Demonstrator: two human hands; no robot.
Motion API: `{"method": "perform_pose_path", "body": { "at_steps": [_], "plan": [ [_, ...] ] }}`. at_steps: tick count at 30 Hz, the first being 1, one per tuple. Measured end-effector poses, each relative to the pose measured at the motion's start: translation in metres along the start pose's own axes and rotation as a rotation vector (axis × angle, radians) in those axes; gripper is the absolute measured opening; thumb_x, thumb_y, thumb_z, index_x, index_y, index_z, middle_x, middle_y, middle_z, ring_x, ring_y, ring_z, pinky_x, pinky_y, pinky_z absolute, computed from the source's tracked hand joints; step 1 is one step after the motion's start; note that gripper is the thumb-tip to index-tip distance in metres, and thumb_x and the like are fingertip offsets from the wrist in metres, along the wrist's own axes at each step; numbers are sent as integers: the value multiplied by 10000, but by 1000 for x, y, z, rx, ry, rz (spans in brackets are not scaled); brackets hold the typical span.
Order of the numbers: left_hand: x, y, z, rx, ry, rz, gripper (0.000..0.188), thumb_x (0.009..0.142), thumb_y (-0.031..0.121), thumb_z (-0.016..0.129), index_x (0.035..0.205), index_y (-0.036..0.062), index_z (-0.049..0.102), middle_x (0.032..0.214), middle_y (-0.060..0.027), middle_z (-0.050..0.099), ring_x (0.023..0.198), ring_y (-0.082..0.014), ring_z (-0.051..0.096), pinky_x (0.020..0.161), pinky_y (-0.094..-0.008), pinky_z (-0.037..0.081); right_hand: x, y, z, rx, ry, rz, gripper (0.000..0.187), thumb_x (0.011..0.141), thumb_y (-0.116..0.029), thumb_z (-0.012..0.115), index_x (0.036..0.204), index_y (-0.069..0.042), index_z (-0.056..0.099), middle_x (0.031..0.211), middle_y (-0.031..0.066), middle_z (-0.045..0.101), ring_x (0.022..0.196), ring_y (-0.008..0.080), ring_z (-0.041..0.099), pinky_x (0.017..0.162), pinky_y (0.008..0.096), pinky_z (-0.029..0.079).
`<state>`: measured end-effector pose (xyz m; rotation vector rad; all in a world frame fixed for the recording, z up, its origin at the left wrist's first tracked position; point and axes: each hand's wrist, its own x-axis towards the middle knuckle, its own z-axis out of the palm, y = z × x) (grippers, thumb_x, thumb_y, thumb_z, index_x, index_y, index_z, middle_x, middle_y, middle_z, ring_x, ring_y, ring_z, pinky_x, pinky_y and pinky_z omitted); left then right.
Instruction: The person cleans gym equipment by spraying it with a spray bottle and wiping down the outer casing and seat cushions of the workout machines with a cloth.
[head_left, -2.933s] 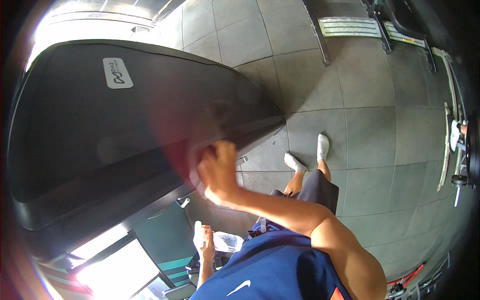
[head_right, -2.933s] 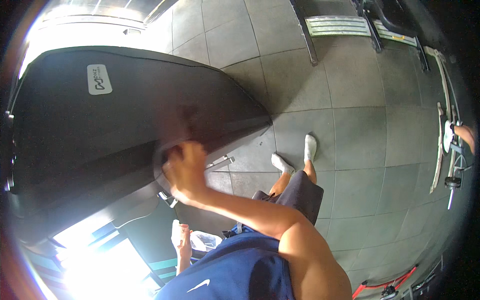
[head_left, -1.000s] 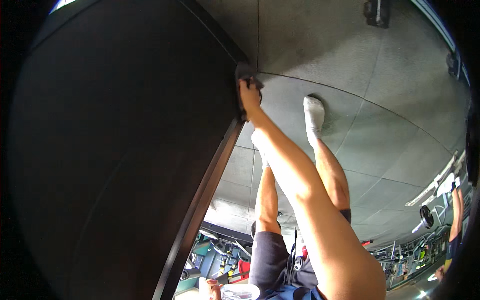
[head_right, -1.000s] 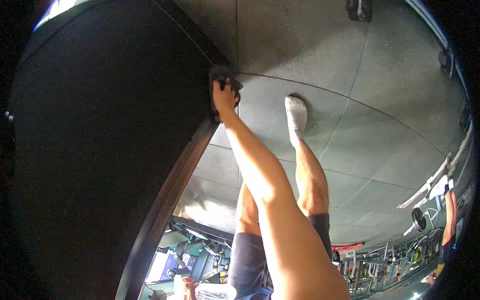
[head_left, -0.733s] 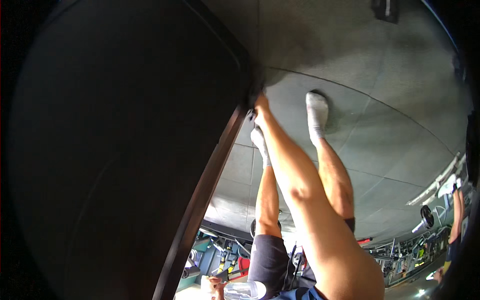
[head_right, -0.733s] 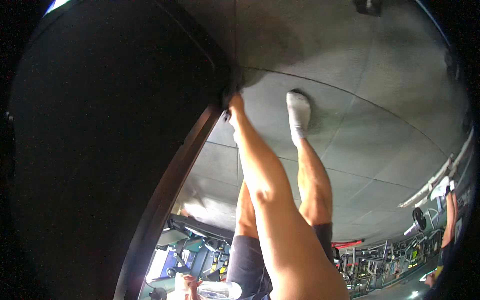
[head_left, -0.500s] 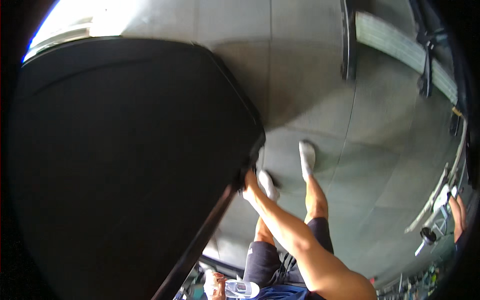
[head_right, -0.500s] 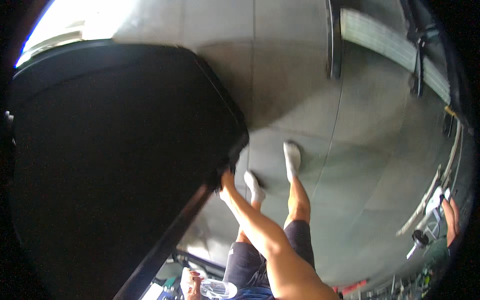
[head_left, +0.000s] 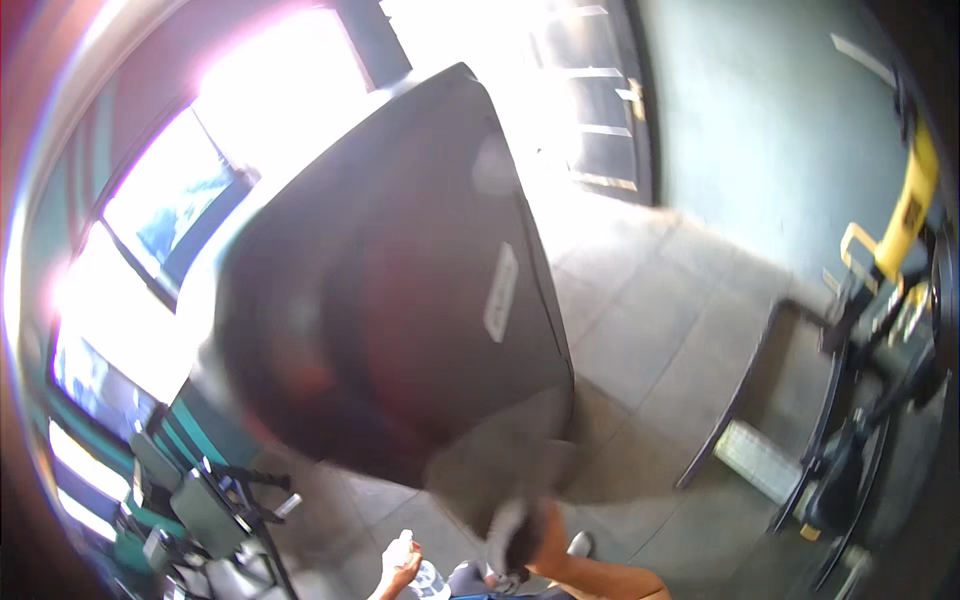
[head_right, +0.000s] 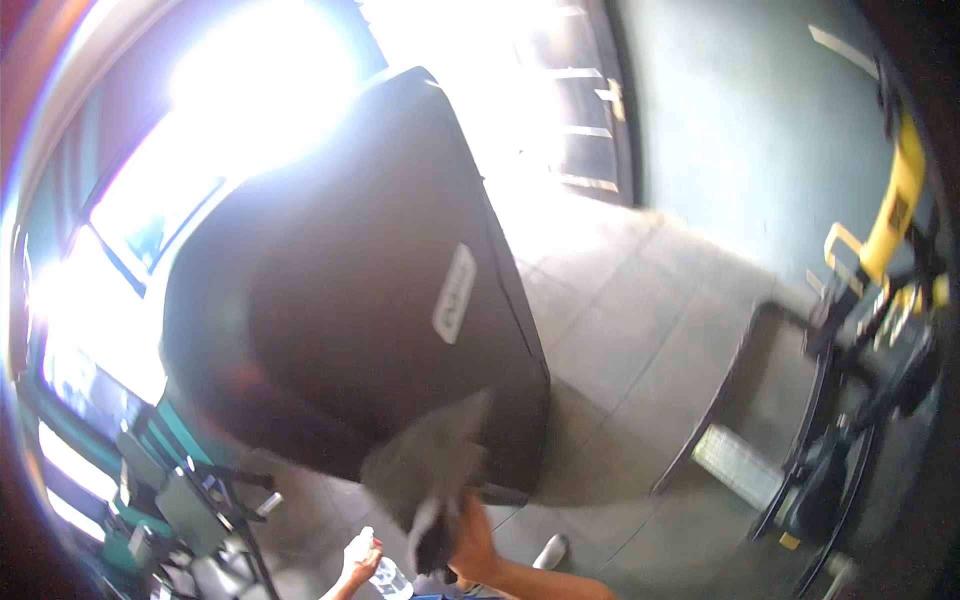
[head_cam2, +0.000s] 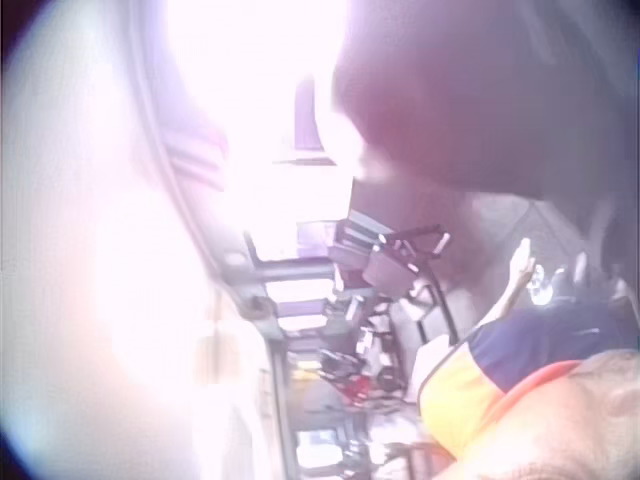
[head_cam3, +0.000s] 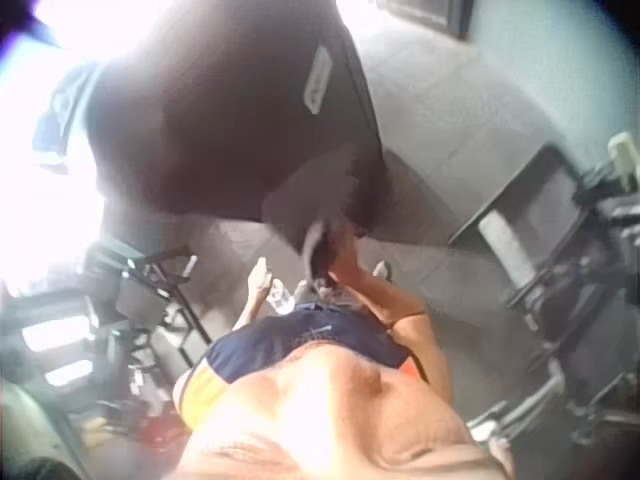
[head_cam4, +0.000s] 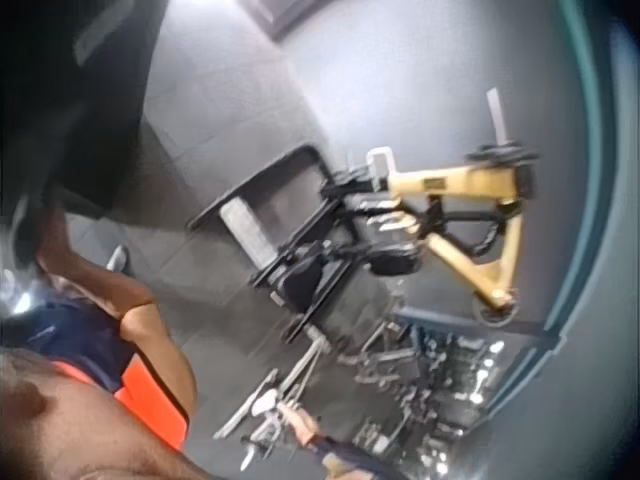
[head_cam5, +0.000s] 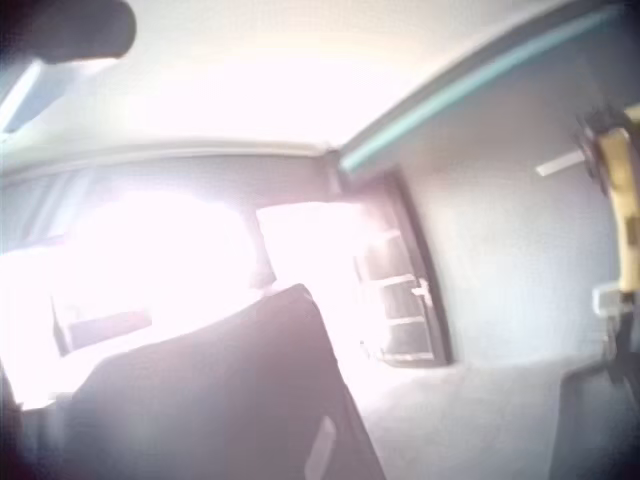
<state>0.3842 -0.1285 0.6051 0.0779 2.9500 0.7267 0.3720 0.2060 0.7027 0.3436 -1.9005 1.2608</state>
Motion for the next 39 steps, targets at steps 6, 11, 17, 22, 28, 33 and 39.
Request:
{"method": "perform_pose_path", "body": {
  "at_steps": [6,11,17,22,28,33,39],
  "plan": [
    [-50,-38,11,-268,316,-28,134,772,184,682,862,86,692,823,-132,659,775,-340,672,729,-442,550,169,-88,-57,-247,84,-643,150,967,-115,572,1031,-8,655,1094,212,627,964,422,596,886,520,436],
    [-99,-41,17,-439,462,-80,114,785,145,669,854,56,687,818,-132,656,771,-338,662,716,-426,542,251,-154,53,-474,85,-623,268,861,-133,659,1107,-34,696,1433,196,520,1377,531,358,1109,608,306],
    [-212,-71,-16,-544,628,-164,125,798,138,661,876,42,684,849,-129,651,777,-328,661,706,-418,541,100,-117,127,-618,-227,-594,234,938,-179,603,1091,-43,717,1331,134,630,1381,413,443,1136,592,283],
    [-308,-116,-37,-550,643,-274,132,776,107,656,889,42,676,868,-116,641,760,-309,665,683,-395,538,-70,-1,219,113,-689,776,396,1005,-328,569,969,47,691,929,263,697,987,493,637,847,510,503],
    [-422,-171,-51,-382,793,-547,119,777,90,668,884,40,670,865,-121,636,775,-318,661,702,-411,534,-81,-170,289,-207,-998,19,394,1024,-325,533,927,42,642,955,272,664,887,479,625,791,531,489],
    [-396,-175,-96,-440,785,-464,115,778,102,690,882,54,694,888,-108,669,811,-303,678,742,-403,558,-84,-198,348,46,-1110,33,248,986,-215,614,914,21,624,890,240,657,804,452,606,701,447,485],
    [-295,-173,-169,-472,823,-200,181,810,161,701,958,57,718,1234,-220,608,1224,-369,556,1009,-474,481,-84,-227,404,619,-1496,526,140,954,-117,631,975,13,677,840,-49,611,762,66,533,668,266,461]
  ]
}}
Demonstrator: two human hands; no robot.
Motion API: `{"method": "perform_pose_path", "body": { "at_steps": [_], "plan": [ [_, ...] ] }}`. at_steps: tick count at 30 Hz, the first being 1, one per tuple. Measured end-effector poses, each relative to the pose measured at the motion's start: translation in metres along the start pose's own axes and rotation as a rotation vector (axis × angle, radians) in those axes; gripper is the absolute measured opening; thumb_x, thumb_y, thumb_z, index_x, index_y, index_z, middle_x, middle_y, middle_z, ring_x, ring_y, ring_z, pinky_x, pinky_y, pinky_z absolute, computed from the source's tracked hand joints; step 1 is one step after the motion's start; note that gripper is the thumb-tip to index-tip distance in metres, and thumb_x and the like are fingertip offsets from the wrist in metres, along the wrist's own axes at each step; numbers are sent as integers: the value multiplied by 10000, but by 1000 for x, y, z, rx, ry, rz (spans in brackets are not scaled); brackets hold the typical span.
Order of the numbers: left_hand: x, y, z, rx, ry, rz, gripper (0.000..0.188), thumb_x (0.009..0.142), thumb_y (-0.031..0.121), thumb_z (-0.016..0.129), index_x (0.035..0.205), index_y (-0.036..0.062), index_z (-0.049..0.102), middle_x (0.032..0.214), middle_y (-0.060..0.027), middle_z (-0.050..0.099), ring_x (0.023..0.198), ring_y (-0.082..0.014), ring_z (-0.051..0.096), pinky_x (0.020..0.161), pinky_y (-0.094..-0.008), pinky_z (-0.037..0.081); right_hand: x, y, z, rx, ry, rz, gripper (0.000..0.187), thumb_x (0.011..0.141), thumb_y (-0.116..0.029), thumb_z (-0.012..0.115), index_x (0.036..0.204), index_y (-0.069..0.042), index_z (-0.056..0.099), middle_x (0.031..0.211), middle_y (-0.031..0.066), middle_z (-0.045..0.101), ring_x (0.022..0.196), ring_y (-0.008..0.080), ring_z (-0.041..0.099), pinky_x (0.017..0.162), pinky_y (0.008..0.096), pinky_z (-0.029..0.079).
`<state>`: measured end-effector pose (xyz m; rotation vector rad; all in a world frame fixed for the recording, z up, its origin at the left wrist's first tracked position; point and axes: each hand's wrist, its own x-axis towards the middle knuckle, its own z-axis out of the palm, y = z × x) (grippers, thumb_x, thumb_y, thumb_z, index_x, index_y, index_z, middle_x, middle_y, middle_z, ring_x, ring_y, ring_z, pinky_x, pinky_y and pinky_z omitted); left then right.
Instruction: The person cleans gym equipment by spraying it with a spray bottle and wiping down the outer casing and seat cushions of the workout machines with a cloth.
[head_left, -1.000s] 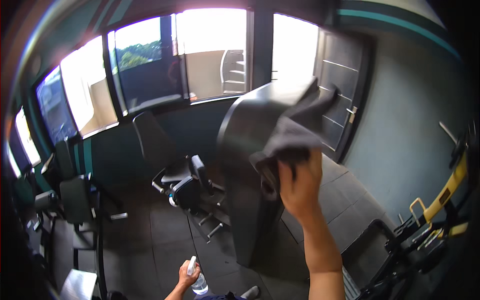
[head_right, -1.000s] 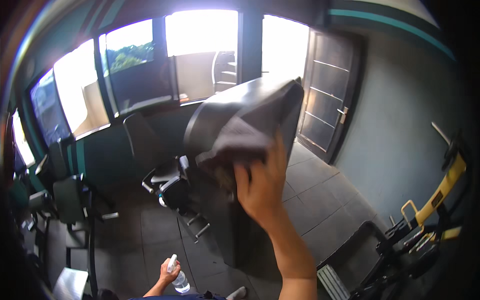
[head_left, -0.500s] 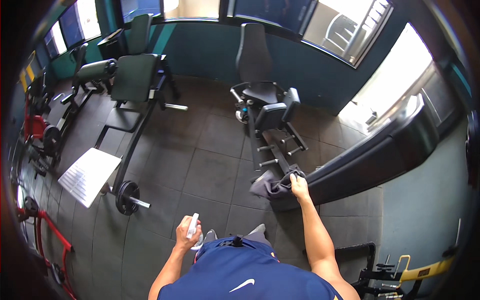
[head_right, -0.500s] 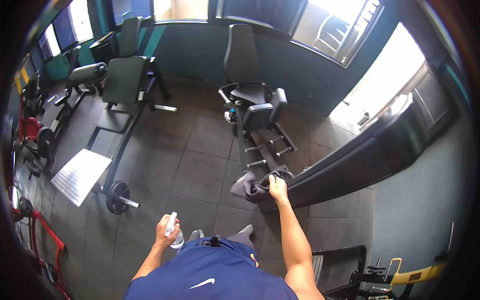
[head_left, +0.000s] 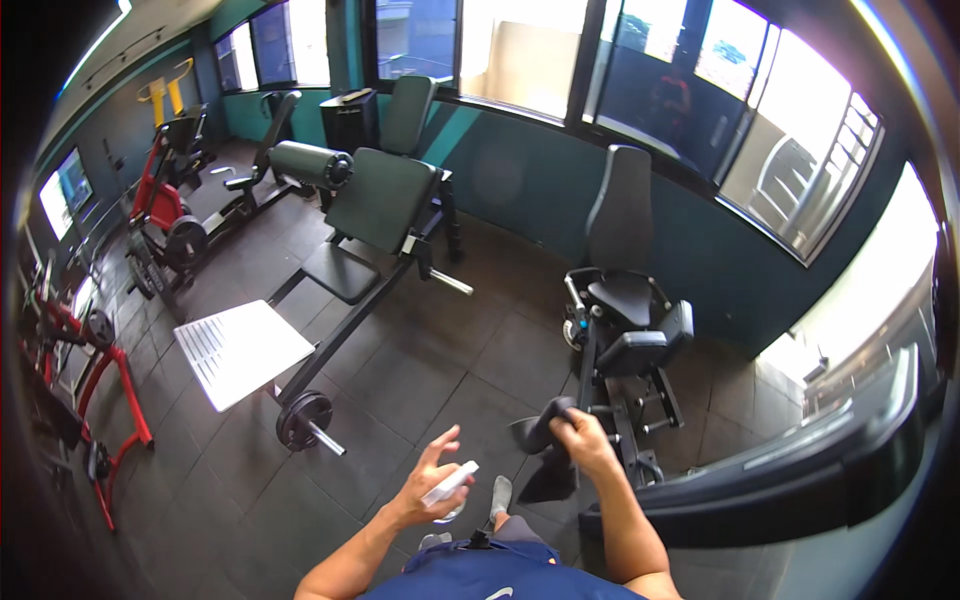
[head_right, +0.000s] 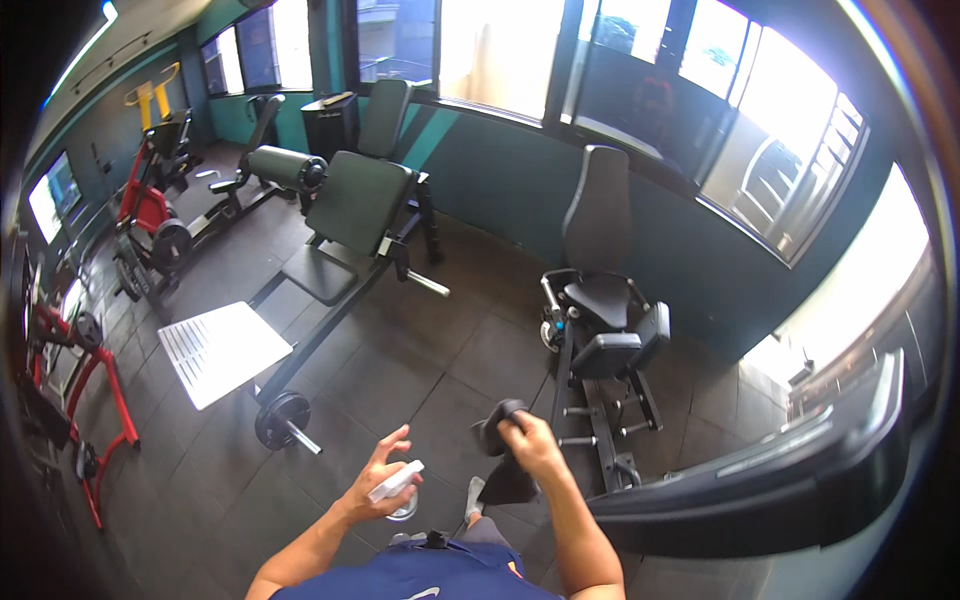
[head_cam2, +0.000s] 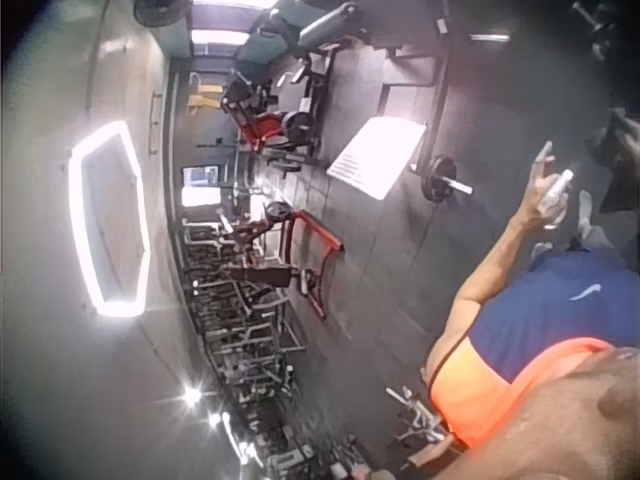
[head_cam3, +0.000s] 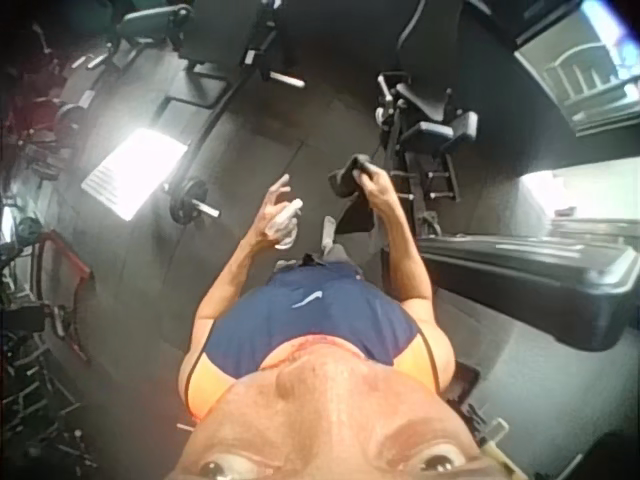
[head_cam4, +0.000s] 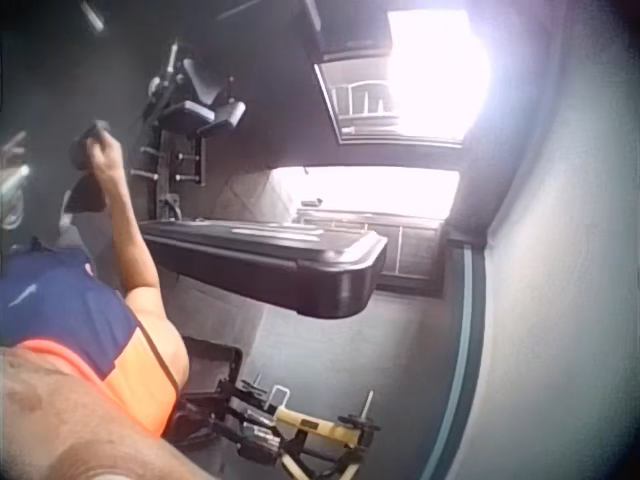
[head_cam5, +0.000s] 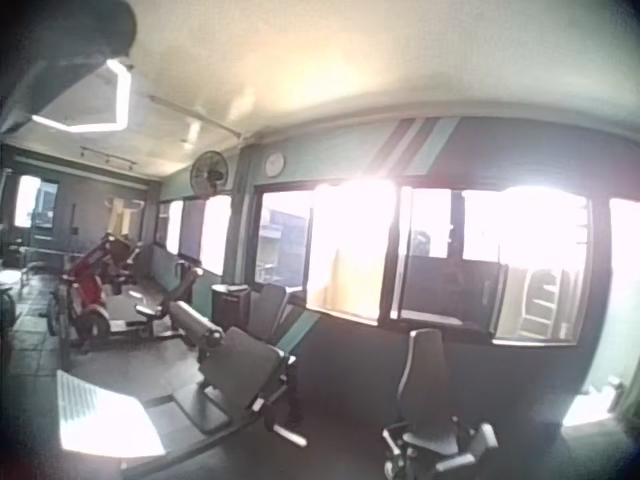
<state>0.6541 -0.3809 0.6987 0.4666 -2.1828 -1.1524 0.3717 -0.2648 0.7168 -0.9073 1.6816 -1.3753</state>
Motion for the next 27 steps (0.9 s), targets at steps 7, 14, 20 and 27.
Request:
{"method": "perform_pose_path", "body": {
  "at_steps": [7,14,20,27],
  "plan": [
    [123,-3,42,-359,-364,2,264,820,51,655,1082,32,681,1351,-207,484,1243,-335,505,1070,-437,425,68,-46,6,-240,-259,-240,125,913,-127,713,945,-9,684,747,12,621,696,72,538,632,267,458],
    [163,-15,8,-151,-92,-89,149,812,47,657,956,27,687,870,-110,643,871,-271,589,791,-379,493,171,-56,-8,-275,-456,-314,175,929,-122,692,985,38,646,806,104,625,708,176,572,663,327,477],
    [186,-43,-47,-40,20,-155,160,799,90,676,945,31,705,823,-98,656,883,-252,572,797,-396,471,255,-11,22,-94,-707,-118,209,1035,-193,579,1006,12,602,810,-28,536,779,49,471,704,236,422],
    [223,-118,-101,-306,31,-146,208,833,115,706,1016,24,746,937,-112,688,1082,-264,603,937,-371,480,341,-101,86,-301,-854,-180,253,1041,-243,572,1051,8,601,829,-8,551,782,58,476,709,246,434]
  ]
}}
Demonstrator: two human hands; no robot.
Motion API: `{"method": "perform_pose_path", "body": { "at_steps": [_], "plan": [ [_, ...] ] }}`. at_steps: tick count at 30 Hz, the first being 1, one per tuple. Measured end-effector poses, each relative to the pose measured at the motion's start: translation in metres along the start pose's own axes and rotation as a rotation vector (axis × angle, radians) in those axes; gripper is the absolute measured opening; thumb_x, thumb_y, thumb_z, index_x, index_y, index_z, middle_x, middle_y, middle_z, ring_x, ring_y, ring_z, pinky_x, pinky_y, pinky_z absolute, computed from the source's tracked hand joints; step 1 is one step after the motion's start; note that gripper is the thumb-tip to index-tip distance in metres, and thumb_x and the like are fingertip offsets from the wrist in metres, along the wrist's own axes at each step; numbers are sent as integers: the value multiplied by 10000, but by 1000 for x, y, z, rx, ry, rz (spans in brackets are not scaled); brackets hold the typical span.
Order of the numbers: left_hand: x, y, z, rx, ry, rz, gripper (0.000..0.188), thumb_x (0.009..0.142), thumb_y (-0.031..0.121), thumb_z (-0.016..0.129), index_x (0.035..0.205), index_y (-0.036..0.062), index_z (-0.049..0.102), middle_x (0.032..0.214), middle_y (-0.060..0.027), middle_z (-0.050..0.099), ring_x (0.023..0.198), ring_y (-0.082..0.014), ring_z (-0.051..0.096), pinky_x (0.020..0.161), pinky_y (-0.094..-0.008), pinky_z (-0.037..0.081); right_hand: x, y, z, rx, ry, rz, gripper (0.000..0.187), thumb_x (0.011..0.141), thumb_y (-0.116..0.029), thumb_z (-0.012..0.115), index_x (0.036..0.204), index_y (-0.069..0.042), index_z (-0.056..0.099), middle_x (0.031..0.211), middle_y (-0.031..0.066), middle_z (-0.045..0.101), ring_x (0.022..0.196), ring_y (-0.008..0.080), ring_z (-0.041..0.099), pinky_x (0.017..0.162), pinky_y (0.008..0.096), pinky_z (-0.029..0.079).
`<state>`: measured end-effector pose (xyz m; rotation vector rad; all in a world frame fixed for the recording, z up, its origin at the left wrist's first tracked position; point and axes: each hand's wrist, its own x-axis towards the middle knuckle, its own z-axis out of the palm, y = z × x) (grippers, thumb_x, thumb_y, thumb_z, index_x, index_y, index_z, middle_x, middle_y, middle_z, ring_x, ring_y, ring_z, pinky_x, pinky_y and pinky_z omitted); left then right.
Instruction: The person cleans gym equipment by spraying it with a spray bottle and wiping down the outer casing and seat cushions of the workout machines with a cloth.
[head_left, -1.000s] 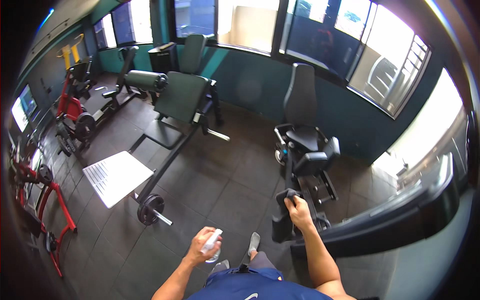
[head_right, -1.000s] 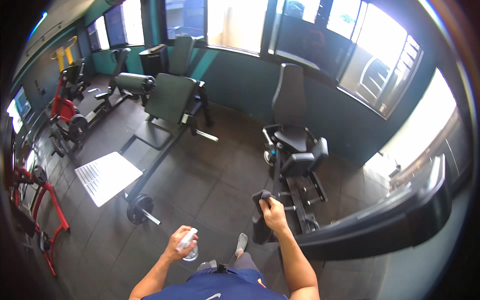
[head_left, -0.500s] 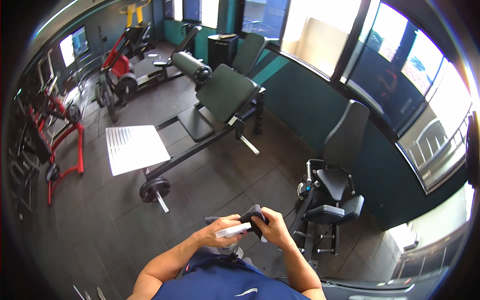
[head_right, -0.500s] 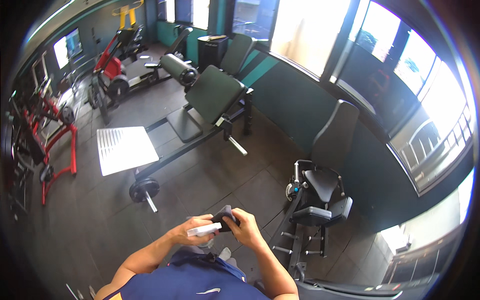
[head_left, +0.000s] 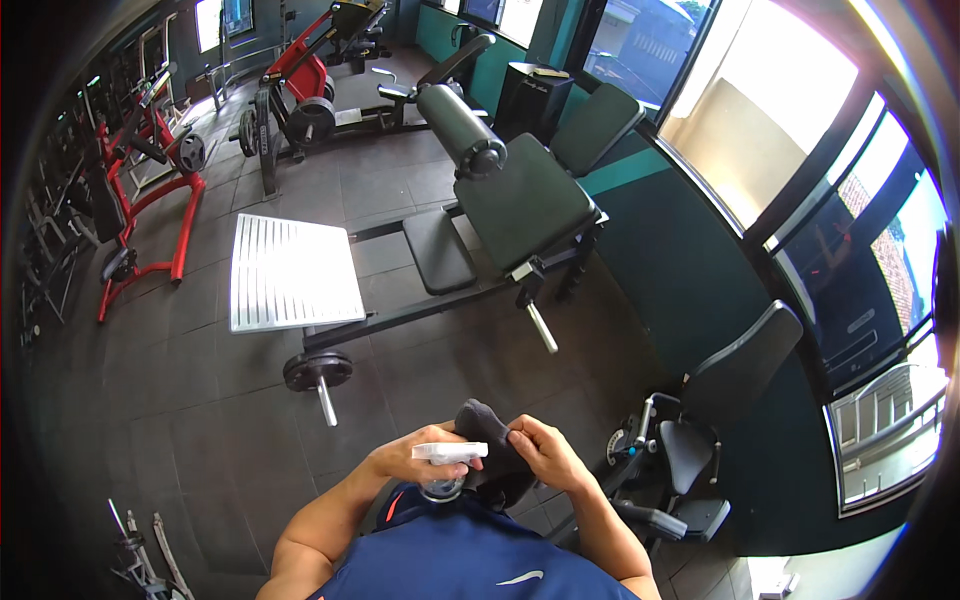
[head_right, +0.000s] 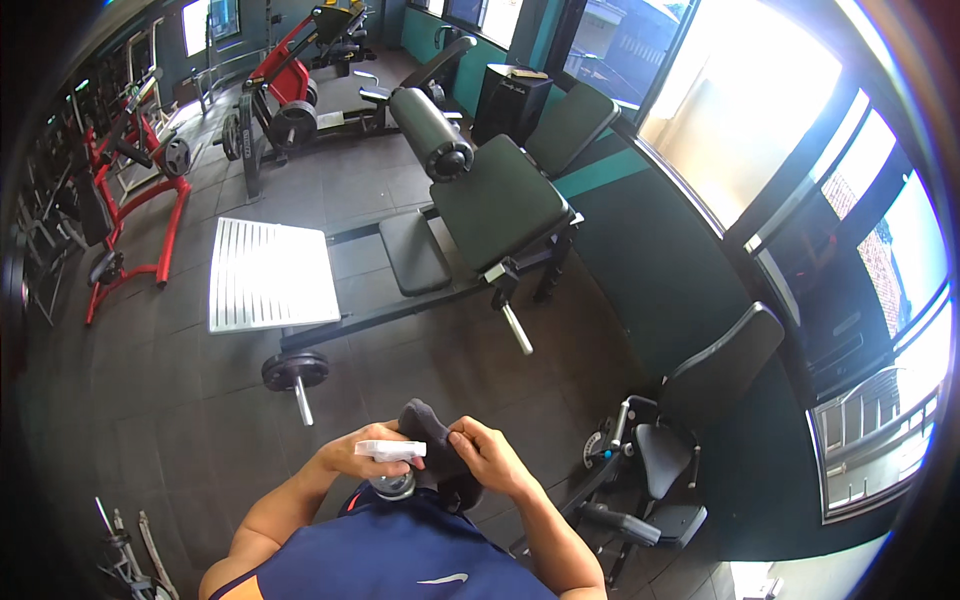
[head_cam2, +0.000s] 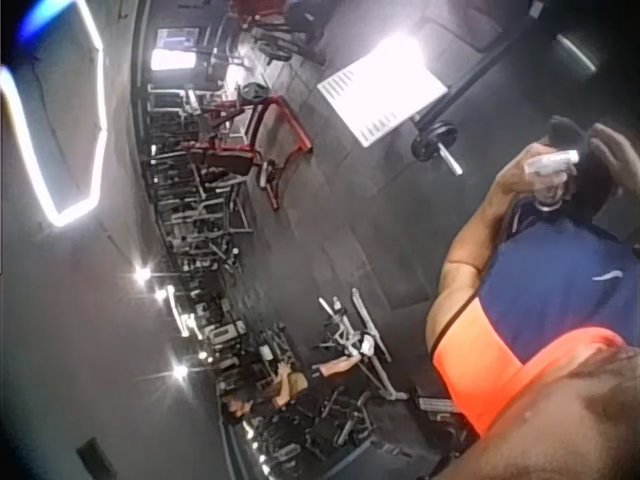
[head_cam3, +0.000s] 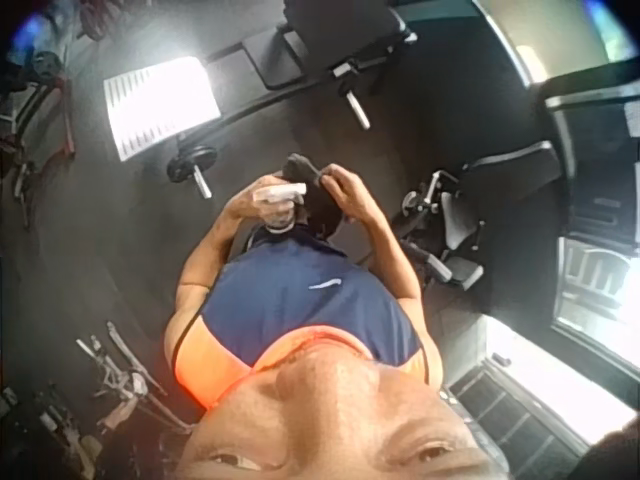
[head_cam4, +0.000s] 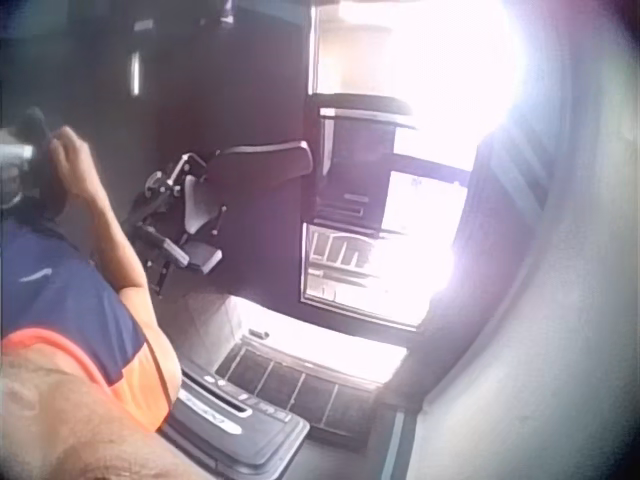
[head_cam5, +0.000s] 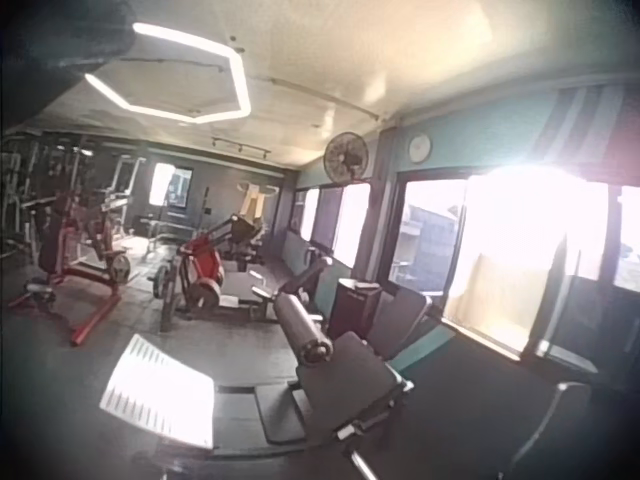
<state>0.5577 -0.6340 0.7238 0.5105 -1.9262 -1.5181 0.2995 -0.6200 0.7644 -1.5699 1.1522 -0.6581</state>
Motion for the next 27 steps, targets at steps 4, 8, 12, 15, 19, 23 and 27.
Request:
{"method": "perform_pose_path", "body": {
  "at_steps": [4,8,12,15,19,23,27],
  "plan": [
    [53,-12,-58,-82,-6,26,192,838,63,664,1008,12,737,971,-117,698,915,-216,651,852,-341,520,49,1,-51,2,-197,3,351,933,-284,735,1062,19,616,840,44,625,801,87,566,734,292,490],
    [95,11,-115,-44,125,-46,196,799,118,659,947,34,756,830,-85,715,810,-212,614,781,-341,501,83,14,-96,-506,-388,235,478,796,-295,827,1106,25,655,892,195,702,793,339,677,758,373,531],
    [135,4,-164,134,214,51,190,823,69,641,973,-7,731,836,-128,715,876,-256,643,870,-360,515,102,60,-113,38,-208,215,399,925,-275,719,1162,41,666,962,109,736,882,160,660,837,329,518],
    [172,-3,-177,328,320,10,203,820,52,625,983,-26,716,816,-127,687,841,-255,641,803,-355,520,134,97,-128,126,-182,451,443,976,-344,656,1171,53,660,998,97,723,937,140,644,868,301,516],
    [230,-25,-166,509,311,8,245,811,81,659,1039,6,710,935,-166,679,860,-320,658,804,-385,525,182,122,-126,1180,282,541,446,984,-368,629,1252,-11,631,1223,138,692,1111,282,672,988,440,526],
    [293,-52,-133,876,-144,201,461,744,222,737,1182,92,680,1009,-127,642,904,-315,622,801,-433,527,235,102,-160,1452,51,378,531,969,-460,627,1300,-47,587,1312,125,626,1163,261,634,952,432,544],
    [362,-101,-92,798,-303,49,431,762,241,731,1175,128,680,1250,-183,541,1064,-353,550,871,-477,508,279,143,-236,893,281,546,311,857,-201,778,1083,-41,637,955,84,688,825,205,679,684,353,576]
  ]
}}
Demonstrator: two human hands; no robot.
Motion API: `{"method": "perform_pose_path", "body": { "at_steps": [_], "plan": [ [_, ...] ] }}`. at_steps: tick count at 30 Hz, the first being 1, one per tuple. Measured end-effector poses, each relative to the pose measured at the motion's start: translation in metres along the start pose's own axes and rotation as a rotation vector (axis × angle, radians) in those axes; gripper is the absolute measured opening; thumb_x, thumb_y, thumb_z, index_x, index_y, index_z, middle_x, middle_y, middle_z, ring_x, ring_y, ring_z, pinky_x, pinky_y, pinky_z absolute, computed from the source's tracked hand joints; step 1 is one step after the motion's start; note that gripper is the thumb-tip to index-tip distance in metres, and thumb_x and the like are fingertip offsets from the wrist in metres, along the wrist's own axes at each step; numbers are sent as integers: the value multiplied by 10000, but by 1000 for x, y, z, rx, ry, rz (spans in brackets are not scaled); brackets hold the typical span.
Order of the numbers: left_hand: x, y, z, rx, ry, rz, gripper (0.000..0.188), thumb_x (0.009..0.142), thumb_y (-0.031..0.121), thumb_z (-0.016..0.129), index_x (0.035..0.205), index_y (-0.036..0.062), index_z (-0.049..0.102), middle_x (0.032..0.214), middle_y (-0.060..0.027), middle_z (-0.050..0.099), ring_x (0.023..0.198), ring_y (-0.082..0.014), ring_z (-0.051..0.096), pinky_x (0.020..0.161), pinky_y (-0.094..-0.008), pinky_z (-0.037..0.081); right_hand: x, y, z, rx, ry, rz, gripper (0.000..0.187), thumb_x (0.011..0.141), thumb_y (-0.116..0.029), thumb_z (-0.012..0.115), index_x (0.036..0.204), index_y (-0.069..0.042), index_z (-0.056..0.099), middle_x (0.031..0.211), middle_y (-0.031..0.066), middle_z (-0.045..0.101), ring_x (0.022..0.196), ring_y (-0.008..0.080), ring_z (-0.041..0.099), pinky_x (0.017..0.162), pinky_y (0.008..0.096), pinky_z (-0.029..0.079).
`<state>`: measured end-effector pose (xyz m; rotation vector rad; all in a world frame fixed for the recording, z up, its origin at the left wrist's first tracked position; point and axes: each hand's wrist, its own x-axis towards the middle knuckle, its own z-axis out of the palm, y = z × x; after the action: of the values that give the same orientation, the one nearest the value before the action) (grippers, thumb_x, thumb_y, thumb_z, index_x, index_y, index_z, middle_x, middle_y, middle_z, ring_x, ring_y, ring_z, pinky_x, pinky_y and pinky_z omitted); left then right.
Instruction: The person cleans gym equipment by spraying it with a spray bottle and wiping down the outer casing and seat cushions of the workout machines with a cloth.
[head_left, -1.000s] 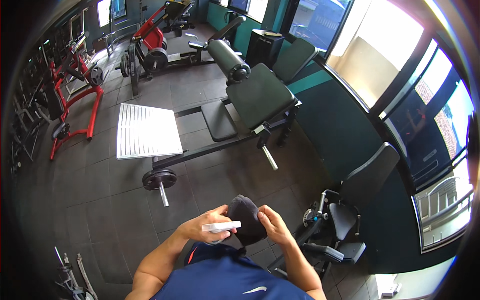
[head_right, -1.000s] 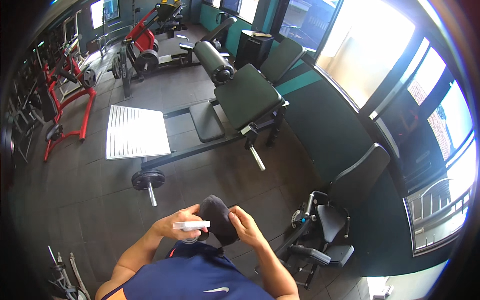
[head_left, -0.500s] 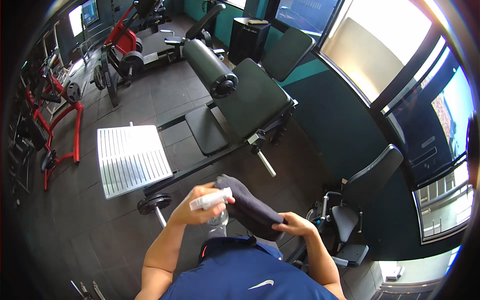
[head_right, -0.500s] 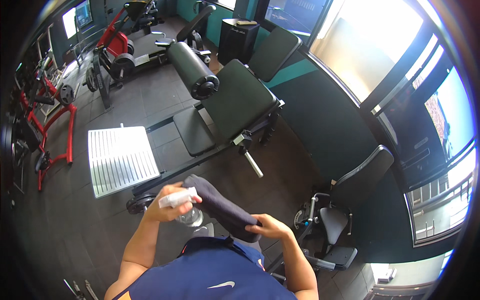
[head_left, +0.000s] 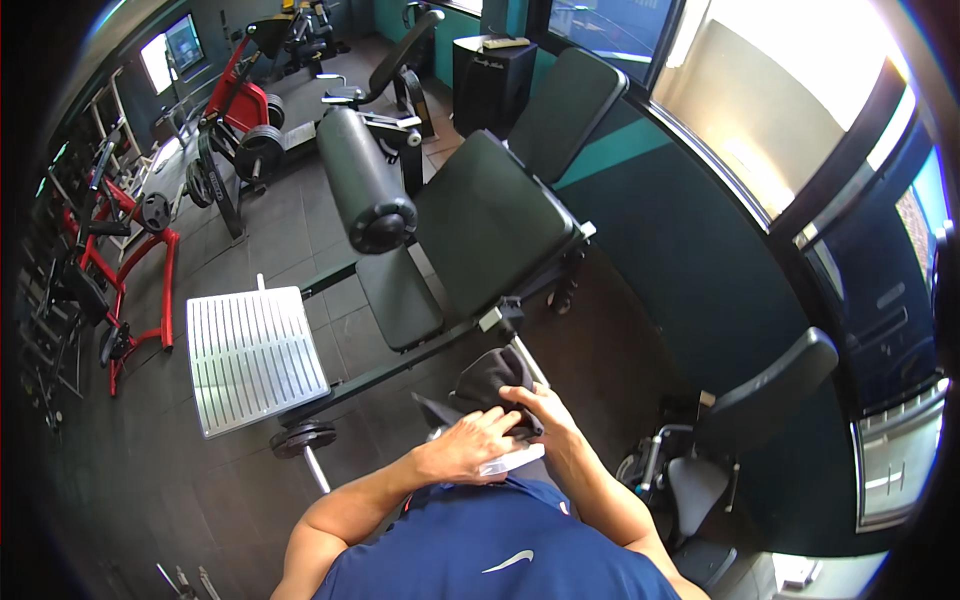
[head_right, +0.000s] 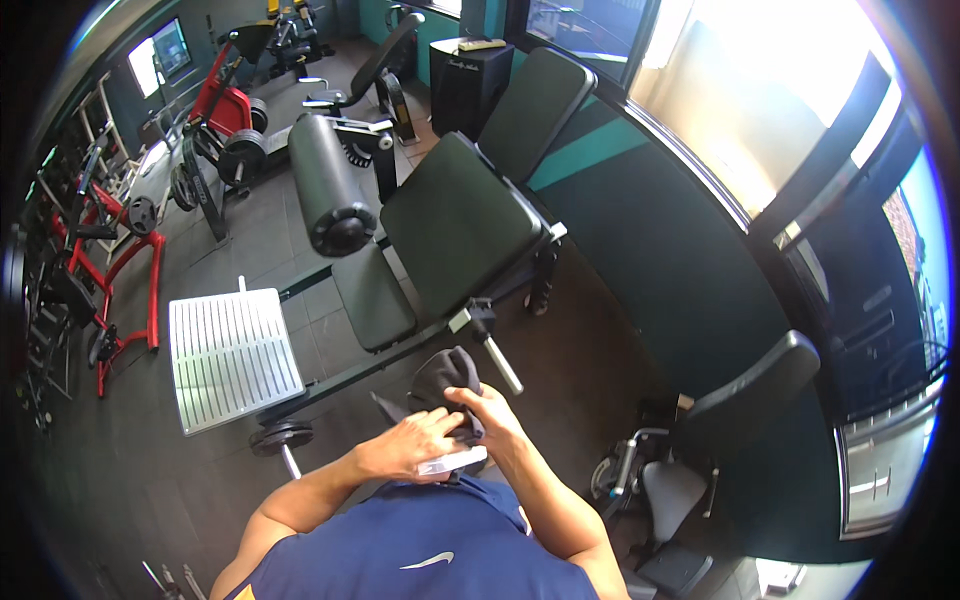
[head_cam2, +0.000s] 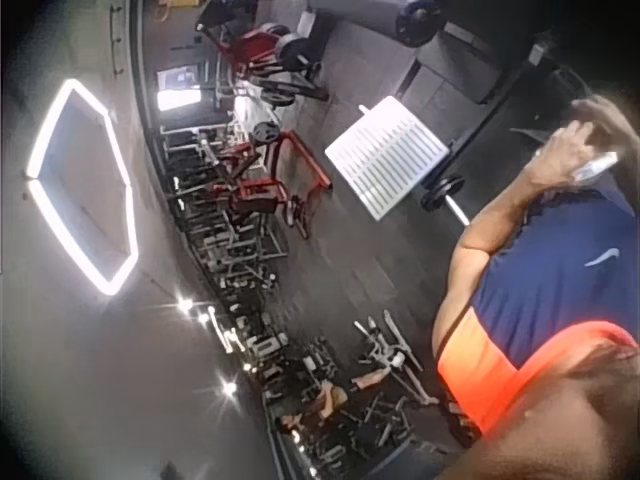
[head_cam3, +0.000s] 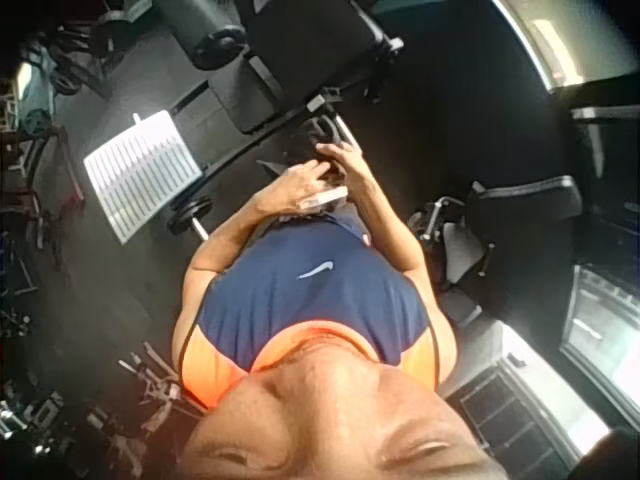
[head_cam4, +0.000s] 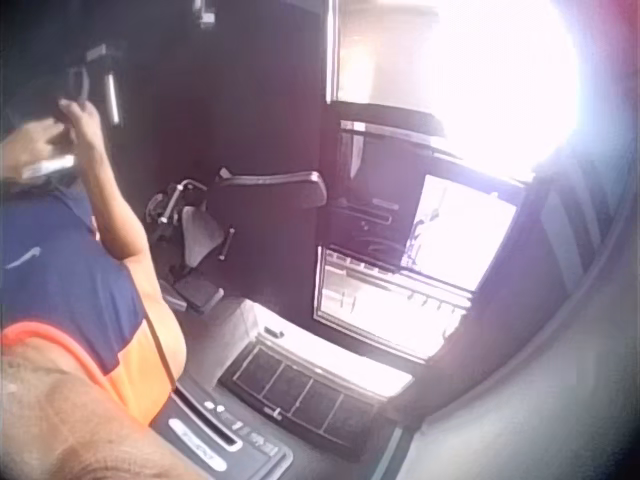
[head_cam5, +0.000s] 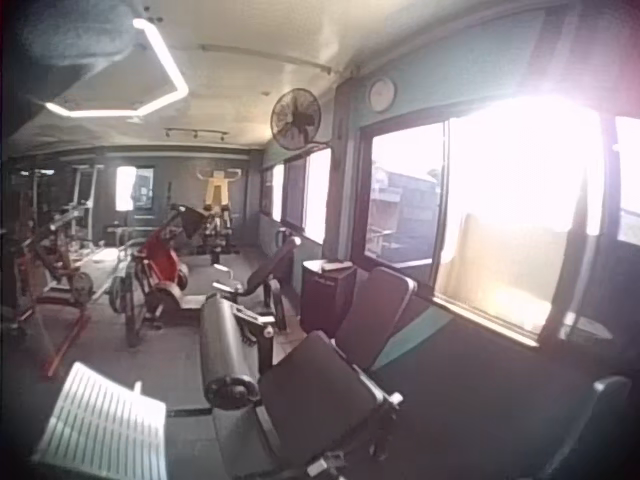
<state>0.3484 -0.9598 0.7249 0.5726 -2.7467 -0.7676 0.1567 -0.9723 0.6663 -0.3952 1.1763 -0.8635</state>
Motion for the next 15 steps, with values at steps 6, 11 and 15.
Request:
{"method": "perform_pose_path", "body": {
  "at_steps": [6,11,15],
  "plan": [
    [63,-26,13,-356,253,-99,259,864,159,684,1105,64,697,1388,-291,495,1240,-398,553,970,-449,520,38,-120,-70,398,-57,-216,327,917,-190,670,1171,15,656,1115,153,718,985,290,702,910,444,563],
    [115,-43,-2,-275,603,-282,169,774,56,688,938,17,685,1010,-138,668,851,-284,694,738,-368,598,72,-206,-103,504,-69,-157,374,925,-212,661,1227,3,610,1143,147,683,1029,288,669,890,434,555],
    [140,-74,-8,-197,763,-347,164,756,52,681,917,17,680,971,-134,648,797,-279,676,706,-370,585,93,-256,-115,569,-115,-338,409,930,-205,628,1277,5,571,1198,152,658,1053,290,664,925,424,542]
  ]
}}
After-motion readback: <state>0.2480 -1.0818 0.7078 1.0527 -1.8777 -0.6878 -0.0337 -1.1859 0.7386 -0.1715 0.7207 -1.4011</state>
